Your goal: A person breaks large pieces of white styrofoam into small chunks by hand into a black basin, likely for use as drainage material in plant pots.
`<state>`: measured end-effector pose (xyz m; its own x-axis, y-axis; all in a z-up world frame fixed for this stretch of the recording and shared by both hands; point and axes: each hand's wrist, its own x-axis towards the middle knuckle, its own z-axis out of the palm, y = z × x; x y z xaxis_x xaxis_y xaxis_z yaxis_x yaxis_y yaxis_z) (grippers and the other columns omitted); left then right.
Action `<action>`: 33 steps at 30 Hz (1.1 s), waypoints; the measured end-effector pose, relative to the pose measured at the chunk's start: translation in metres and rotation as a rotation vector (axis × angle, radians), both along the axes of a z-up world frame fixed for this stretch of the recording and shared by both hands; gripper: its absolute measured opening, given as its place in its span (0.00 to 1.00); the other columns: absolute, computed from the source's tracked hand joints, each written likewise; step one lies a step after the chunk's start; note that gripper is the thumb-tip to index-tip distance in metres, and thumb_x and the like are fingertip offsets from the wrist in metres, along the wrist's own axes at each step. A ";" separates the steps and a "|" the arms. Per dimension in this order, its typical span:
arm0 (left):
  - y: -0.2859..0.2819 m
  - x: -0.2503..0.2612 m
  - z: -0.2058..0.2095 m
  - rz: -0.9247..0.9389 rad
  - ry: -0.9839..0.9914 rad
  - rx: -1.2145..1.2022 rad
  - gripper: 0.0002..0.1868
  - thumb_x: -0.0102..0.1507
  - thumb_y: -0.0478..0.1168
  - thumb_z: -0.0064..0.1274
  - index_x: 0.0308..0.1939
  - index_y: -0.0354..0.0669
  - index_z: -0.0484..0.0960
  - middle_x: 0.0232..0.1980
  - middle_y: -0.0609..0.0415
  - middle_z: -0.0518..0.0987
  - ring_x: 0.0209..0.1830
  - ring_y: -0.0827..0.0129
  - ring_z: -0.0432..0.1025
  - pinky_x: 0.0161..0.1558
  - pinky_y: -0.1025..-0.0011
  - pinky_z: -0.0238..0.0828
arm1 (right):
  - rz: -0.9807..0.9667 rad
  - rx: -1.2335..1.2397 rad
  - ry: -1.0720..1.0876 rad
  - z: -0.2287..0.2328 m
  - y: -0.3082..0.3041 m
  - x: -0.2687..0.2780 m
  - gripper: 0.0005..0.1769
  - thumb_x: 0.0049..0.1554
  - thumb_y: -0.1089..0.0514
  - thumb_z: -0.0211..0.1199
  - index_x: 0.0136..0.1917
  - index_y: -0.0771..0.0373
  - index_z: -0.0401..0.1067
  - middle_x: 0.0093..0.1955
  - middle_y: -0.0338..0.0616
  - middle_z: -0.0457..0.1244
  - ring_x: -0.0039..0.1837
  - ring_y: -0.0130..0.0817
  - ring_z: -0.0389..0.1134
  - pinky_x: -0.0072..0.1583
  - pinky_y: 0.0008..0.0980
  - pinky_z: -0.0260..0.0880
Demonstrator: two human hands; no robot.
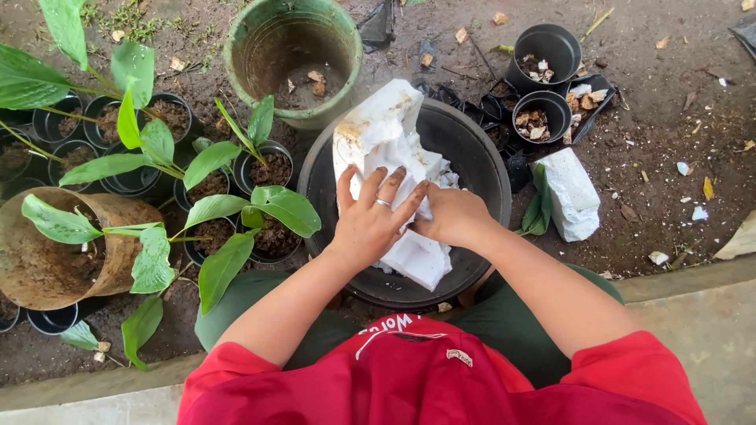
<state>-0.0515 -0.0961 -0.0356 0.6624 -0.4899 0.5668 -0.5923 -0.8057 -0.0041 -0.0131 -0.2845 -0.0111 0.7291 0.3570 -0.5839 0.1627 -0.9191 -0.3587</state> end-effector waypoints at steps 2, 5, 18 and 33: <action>-0.002 -0.005 -0.008 0.013 -0.004 0.013 0.37 0.51 0.47 0.69 0.64 0.57 0.76 0.59 0.45 0.74 0.60 0.50 0.67 0.59 0.35 0.52 | -0.030 0.001 -0.026 -0.012 0.002 -0.006 0.37 0.56 0.32 0.57 0.63 0.65 0.68 0.46 0.53 0.70 0.53 0.52 0.74 0.53 0.48 0.75; -0.004 -0.008 -0.015 0.028 -0.014 0.029 0.38 0.50 0.47 0.68 0.65 0.60 0.75 0.60 0.47 0.74 0.60 0.52 0.68 0.57 0.43 0.52 | -0.069 0.008 -0.053 -0.020 0.002 -0.006 0.36 0.55 0.33 0.57 0.62 0.65 0.69 0.44 0.51 0.70 0.51 0.52 0.74 0.50 0.49 0.76; -0.012 -0.008 -0.039 -0.069 -0.091 -0.125 0.20 0.58 0.46 0.55 0.56 0.59 0.80 0.58 0.49 0.77 0.57 0.54 0.70 0.50 0.56 0.54 | -0.104 0.055 0.078 -0.027 -0.006 -0.003 0.45 0.49 0.49 0.64 0.74 0.75 0.60 0.59 0.68 0.68 0.64 0.67 0.68 0.66 0.63 0.64; 0.003 -0.011 -0.049 -0.260 -0.075 -0.302 0.20 0.72 0.53 0.33 0.40 0.56 0.81 0.54 0.49 0.81 0.56 0.52 0.71 0.61 0.64 0.63 | -0.161 0.439 -0.026 -0.079 -0.018 -0.017 0.28 0.44 0.41 0.71 0.44 0.69 0.77 0.38 0.63 0.68 0.47 0.66 0.71 0.50 0.56 0.73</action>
